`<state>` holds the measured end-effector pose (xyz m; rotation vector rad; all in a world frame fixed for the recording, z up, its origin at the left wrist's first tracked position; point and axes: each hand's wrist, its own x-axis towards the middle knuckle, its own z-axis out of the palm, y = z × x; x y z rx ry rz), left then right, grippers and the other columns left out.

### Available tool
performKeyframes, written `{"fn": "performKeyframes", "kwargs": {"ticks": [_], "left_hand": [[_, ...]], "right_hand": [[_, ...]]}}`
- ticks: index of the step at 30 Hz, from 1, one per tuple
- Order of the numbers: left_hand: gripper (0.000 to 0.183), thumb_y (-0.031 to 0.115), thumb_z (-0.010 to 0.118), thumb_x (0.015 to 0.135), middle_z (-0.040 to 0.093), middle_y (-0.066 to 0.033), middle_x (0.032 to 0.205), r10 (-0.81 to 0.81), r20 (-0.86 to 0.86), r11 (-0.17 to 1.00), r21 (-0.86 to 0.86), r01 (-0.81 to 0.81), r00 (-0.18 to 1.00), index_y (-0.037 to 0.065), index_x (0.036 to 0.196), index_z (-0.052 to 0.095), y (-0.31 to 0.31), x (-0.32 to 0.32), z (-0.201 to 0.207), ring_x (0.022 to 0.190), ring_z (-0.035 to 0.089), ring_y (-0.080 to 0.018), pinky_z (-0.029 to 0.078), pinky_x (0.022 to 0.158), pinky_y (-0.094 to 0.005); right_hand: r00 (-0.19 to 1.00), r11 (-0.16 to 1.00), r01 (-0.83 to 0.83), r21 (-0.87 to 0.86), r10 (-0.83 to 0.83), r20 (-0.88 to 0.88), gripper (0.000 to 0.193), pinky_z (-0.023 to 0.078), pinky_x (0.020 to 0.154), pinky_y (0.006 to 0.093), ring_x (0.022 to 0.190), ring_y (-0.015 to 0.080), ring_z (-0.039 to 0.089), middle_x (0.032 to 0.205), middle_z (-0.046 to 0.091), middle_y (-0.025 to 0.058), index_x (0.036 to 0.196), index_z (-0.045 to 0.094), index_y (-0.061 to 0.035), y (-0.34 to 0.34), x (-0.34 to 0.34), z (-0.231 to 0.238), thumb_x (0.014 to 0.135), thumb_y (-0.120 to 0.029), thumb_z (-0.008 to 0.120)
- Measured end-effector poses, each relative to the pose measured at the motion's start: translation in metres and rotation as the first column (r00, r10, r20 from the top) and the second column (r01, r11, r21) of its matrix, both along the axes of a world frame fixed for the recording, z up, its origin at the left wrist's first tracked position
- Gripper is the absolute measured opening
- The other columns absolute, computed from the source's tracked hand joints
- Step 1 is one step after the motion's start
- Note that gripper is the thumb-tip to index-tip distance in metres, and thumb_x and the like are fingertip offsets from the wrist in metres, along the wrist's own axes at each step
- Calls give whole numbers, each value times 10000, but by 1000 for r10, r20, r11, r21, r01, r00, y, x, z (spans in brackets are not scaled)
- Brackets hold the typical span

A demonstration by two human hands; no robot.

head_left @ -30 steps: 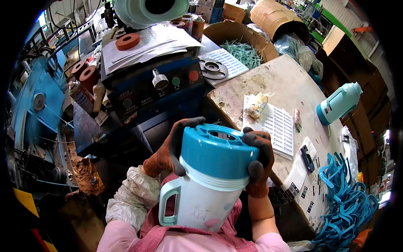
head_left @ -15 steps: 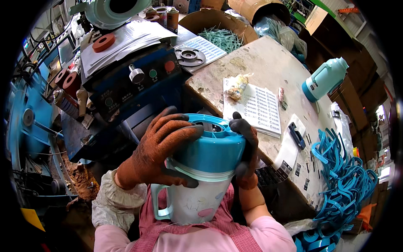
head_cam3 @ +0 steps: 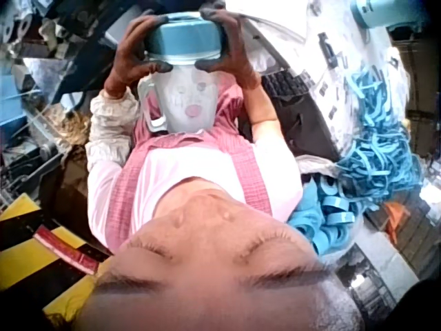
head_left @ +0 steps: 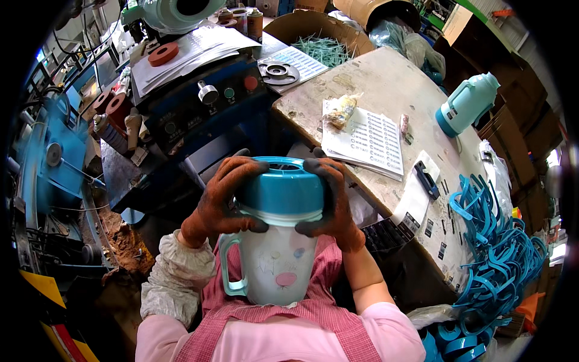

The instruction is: The person assembles light blue plastic pitchers by attaching blue lids and handles. They wipe the pitcher bodies with a cloth, apply labels, and place the finished units on a table. The process is repeated for multiple units in a factory setting.

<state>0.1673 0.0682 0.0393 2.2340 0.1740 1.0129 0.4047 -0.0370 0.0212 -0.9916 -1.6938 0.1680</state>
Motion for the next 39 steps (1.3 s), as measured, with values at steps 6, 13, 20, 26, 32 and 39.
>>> {"fn": "performKeyframes", "kwargs": {"ticks": [6,13,20,26,32,39], "left_hand": [[922,466,818,649,430,-115,1350,-136,106,852,-495,171,985,73,1372,403,14,12,11,1250,419,-265,353,1043,-388],[755,588,553,858,456,-116,1219,-55,46,596,-800,70,997,80,1374,338,-2,36,31,1128,475,-197,398,971,-331],[1399,596,852,412,219,-149,1494,-298,178,641,-691,334,938,48,1479,130,22,14,9,1376,255,-278,253,1115,-424],[1499,545,891,312,158,-159,1514,-253,153,749,-594,293,955,64,1483,88,22,10,-7,1375,254,-297,267,1109,-446],[1477,529,899,308,149,-166,1520,-267,279,667,-638,386,923,80,1479,119,26,15,-1,1379,244,-324,277,1106,-460],[1357,507,907,341,226,-171,1476,-250,242,815,-471,339,938,99,1445,231,25,9,-17,1373,256,-320,271,1110,-460]], "right_hand": [[727,884,-463,-66,336,-599,513,358,1036,398,1184,251,471,1238,522,139,1229,495,-12,6,22,12,825,-267,683],[810,950,-123,-288,-71,-582,339,437,889,307,1004,201,555,1095,593,136,1085,542,2,14,6,32,957,-311,513],[895,989,-26,-147,-42,-444,424,393,988,424,1058,277,530,1067,606,148,1059,579,-15,0,-1,33,907,-409,540],[940,995,-68,-74,39,-339,414,376,1005,437,1063,280,527,1079,605,138,1071,584,-25,13,0,35,900,-400,540],[942,991,-54,-122,10,-336,385,379,998,442,1054,275,524,1046,611,130,1051,587,-32,20,-6,46,859,-366,592],[937,998,-62,-4,57,-344,388,374,1008,458,1019,272,537,1051,613,134,1053,594,-37,16,-7,34,862,-373,559]]}}
